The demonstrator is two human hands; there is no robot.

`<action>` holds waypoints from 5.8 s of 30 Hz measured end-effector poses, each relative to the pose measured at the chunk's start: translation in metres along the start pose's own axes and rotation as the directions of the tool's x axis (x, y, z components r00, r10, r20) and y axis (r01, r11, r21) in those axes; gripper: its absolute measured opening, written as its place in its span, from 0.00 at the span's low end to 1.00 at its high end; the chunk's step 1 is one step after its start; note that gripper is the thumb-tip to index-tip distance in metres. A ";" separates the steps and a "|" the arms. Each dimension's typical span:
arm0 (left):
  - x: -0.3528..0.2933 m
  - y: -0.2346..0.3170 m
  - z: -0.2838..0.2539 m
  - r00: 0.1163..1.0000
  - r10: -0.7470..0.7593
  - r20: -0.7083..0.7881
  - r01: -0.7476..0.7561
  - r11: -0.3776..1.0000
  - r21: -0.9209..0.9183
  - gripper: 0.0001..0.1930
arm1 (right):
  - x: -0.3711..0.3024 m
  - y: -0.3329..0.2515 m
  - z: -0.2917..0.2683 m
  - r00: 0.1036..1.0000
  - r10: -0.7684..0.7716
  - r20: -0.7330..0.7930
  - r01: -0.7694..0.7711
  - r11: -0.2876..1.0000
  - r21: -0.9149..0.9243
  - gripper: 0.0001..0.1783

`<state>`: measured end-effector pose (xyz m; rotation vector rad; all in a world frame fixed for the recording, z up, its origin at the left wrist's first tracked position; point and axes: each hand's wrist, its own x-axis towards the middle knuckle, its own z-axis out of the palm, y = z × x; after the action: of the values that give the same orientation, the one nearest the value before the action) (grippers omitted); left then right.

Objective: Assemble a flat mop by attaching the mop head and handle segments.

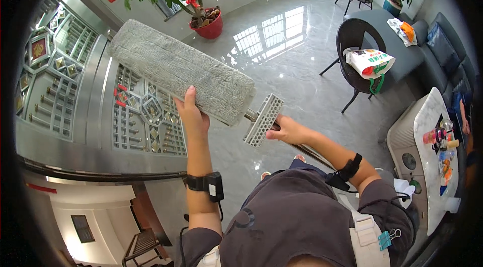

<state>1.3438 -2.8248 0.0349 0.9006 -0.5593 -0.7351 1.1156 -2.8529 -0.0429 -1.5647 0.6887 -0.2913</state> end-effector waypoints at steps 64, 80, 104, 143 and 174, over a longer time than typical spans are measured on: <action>-0.049 0.064 -0.014 0.957 0.263 -0.121 -0.289 0.883 -0.369 0.32 | 0.000 -0.014 0.018 0.796 -0.593 -0.117 0.553 0.793 -0.255 0.44; -0.061 0.035 -0.017 0.969 0.238 -0.069 -0.247 0.898 -0.364 0.33 | 0.008 -0.039 0.038 0.749 -0.627 -0.212 0.466 0.727 -0.503 0.38; -0.043 0.033 -0.047 0.934 0.339 0.115 -0.202 0.764 -0.613 0.31 | 0.007 -0.030 -0.008 0.843 -0.401 0.359 0.296 0.902 0.315 0.25; 0.259 -0.017 -0.001 0.940 0.314 -0.133 -0.340 0.891 -0.301 0.29 | 0.330 0.067 -0.141 0.929 -0.330 -0.169 0.199 0.829 -0.523 0.21; 0.759 -0.079 -0.183 0.898 0.183 -0.399 -0.130 0.979 0.157 0.34 | 0.948 -0.027 -0.156 0.969 -0.093 0.229 0.150 0.957 -0.246 0.15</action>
<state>1.9244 -3.3496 -0.0277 1.0799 -0.2982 -0.3474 1.7772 -3.5321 -0.2007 -1.8647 0.4742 -0.1209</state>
